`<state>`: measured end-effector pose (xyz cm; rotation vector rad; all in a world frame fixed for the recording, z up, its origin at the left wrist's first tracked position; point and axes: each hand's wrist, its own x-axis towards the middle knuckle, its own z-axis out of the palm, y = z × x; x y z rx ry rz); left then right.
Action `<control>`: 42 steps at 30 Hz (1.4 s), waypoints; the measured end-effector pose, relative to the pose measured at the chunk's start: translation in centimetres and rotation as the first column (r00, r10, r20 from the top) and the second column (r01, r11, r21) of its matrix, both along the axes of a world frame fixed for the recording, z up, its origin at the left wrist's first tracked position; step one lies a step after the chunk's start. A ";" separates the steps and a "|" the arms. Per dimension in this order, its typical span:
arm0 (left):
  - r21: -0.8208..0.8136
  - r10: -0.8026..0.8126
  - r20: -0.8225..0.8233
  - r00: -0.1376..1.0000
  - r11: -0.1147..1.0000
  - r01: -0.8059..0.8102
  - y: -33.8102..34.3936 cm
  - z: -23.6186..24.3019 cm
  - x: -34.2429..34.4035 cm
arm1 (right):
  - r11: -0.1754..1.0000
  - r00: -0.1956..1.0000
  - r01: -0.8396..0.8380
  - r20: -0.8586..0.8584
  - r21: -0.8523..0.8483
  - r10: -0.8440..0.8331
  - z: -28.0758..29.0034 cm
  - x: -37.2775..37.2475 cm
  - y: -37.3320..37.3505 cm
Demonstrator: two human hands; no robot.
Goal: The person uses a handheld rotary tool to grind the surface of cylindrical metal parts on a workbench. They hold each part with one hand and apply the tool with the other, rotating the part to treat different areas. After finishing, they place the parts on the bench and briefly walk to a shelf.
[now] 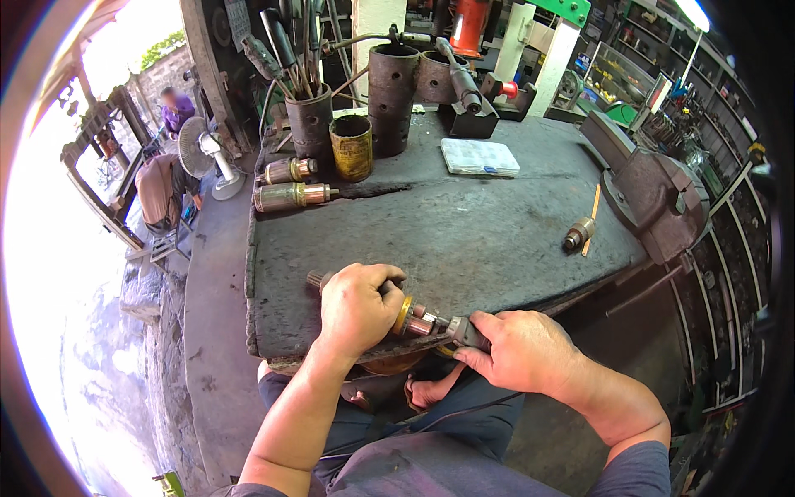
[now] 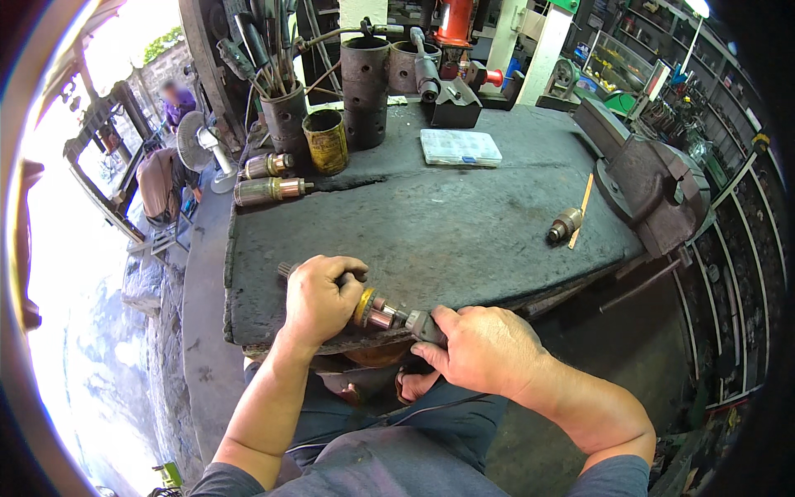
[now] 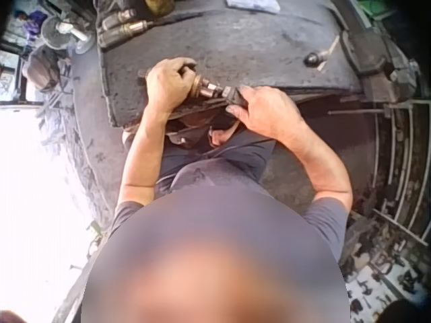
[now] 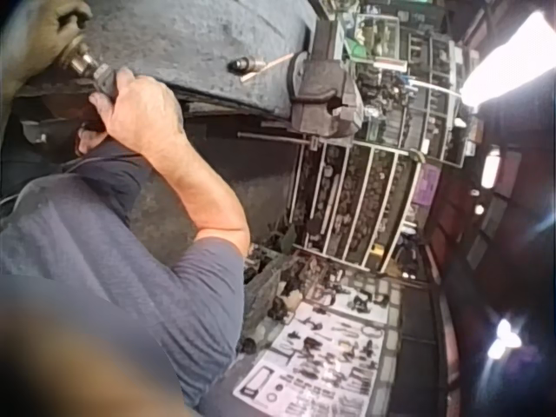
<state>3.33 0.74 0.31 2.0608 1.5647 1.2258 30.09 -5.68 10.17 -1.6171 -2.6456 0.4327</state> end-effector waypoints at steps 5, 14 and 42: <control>0.108 -0.047 -0.075 0.996 0.993 0.055 -1.0 0.2 -0.7 | 0.984 0.998 -0.068 -0.022 -0.162 0.065 0.2 0.1 0.1; 0.151 -0.066 -0.065 0.996 0.986 0.075 -1.2 0.0 -0.8 | 0.990 0.999 -0.029 -0.034 -0.141 0.024 0.4 0.1 0.4; 0.119 -0.054 -0.055 0.997 0.991 0.060 -0.9 0.0 -0.6 | 0.988 1.000 0.025 0.016 -0.149 -0.023 1.7 0.8 -0.4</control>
